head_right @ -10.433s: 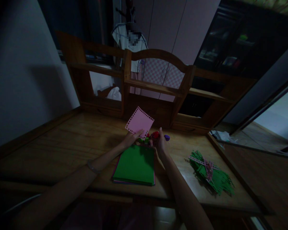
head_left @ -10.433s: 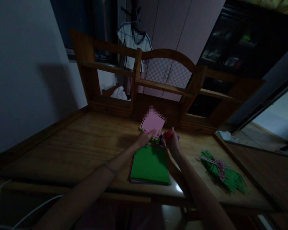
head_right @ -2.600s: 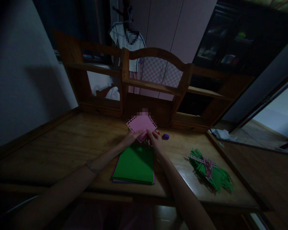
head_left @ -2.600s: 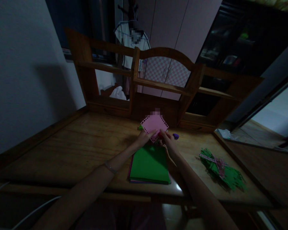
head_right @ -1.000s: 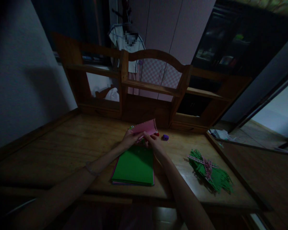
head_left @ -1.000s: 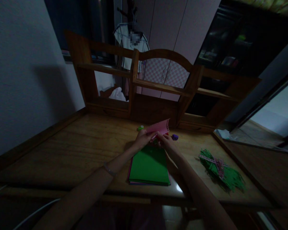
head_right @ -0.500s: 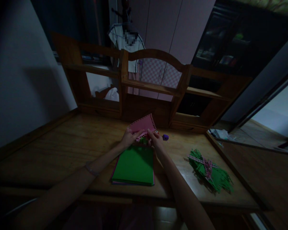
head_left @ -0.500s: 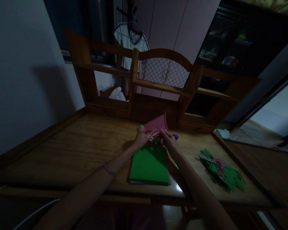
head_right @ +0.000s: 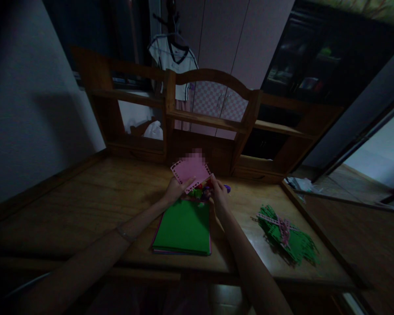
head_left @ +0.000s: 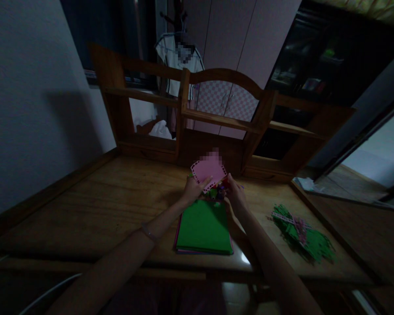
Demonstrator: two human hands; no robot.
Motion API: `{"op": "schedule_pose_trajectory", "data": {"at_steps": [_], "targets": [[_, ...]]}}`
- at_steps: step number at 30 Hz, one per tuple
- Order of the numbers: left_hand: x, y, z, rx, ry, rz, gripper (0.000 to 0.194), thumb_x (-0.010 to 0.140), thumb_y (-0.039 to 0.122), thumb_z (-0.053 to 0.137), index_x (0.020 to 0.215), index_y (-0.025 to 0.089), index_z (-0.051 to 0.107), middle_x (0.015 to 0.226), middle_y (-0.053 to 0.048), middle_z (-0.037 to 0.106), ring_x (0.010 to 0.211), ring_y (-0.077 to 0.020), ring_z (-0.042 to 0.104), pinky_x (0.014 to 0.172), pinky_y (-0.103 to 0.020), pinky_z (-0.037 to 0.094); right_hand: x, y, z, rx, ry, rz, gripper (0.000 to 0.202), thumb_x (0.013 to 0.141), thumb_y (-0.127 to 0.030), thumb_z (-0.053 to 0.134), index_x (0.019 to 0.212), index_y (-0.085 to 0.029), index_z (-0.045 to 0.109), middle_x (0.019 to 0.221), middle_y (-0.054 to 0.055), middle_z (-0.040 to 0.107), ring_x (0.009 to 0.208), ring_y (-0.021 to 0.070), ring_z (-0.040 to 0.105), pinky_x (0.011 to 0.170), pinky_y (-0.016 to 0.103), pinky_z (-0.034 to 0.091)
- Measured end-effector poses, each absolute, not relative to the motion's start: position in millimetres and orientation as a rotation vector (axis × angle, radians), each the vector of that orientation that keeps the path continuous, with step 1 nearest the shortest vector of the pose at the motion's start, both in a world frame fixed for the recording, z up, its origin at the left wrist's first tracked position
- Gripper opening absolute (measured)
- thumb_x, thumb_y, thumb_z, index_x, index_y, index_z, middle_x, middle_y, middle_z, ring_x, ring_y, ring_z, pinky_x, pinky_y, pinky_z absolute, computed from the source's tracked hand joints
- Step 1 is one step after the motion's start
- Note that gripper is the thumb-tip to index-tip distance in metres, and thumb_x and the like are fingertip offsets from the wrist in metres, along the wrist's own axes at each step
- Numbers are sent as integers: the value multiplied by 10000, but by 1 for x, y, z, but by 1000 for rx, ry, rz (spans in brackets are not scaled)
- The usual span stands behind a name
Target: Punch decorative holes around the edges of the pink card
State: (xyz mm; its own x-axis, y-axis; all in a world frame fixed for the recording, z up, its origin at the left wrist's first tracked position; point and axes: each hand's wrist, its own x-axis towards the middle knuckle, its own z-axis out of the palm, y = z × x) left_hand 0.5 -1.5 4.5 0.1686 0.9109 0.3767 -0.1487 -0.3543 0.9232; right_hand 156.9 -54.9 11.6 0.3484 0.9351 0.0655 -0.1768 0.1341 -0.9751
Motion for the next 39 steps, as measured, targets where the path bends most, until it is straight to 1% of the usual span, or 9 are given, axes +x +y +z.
{"op": "schedule_pose_trajectory", "data": {"at_steps": [6,9,12,14,17,20,26,30,39], "targets": [[1,-1,7,1453,766,1416,397,704,392,692,997,127,655,1066,-107,684,979,-218,638,886,-350,495,155,-53,18,-1096,-870,1056,487,716,-645,574,909,-201,622,881,70,678,666,185,625,517,274,473],[1,2,6,1408,721,1385,423,673,379,724,1013,138,650,1054,-105,686,1016,-218,621,924,-358,475,155,-52,15,-1063,-896,1086,402,722,-582,588,875,-212,616,890,61,670,685,187,620,539,280,470],[-1,4,3,1288,699,1231,457,639,400,750,996,132,650,970,-115,703,880,-214,655,804,-347,532,155,-54,12,-1032,-909,1052,218,683,-418,656,774,-227,605,738,-2,626,604,141,564,515,249,426],[-2,4,1,1238,704,1150,464,622,420,760,960,122,652,931,-118,704,758,-194,657,697,-322,550,155,-57,12,-1029,-924,1054,156,654,-338,673,741,-225,609,585,-40,529,492,106,466,453,229,358],[-2,2,-1,1234,712,1063,474,617,441,759,956,127,651,891,-107,705,642,-165,631,590,-296,544,154,-60,15,-1066,-963,1069,175,650,-335,678,766,-208,642,467,-70,381,405,82,308,392,225,236],[-1,-1,1,1262,676,1040,500,605,424,771,991,130,649,923,-112,706,693,-179,640,593,-282,537,153,-61,17,-1109,-997,1058,225,644,-370,694,786,-199,655,456,-72,367,393,78,261,385,235,189],[-1,1,2,1293,595,1093,558,578,435,789,1008,110,644,958,-123,700,818,-221,655,717,-321,525,153,-62,17,-1180,-1107,965,259,652,-425,681,766,-194,661,486,-45,458,410,92,347,397,238,264],[0,6,-3,1351,622,1095,556,576,457,783,978,99,642,922,-112,697,785,-212,651,694,-306,512,155,-61,15,-1258,-1216,782,305,669,-443,678,819,-177,667,591,-9,553,458,103,423,417,224,310],[4,5,-2,1465,719,1284,580,564,394,800,1039,149,575,1022,-110,667,937,-229,619,785,-334,503,155,-62,16,-1293,-1361,524,309,725,-464,640,847,-180,654,609,-18,535,508,114,456,463,219,339]]}}
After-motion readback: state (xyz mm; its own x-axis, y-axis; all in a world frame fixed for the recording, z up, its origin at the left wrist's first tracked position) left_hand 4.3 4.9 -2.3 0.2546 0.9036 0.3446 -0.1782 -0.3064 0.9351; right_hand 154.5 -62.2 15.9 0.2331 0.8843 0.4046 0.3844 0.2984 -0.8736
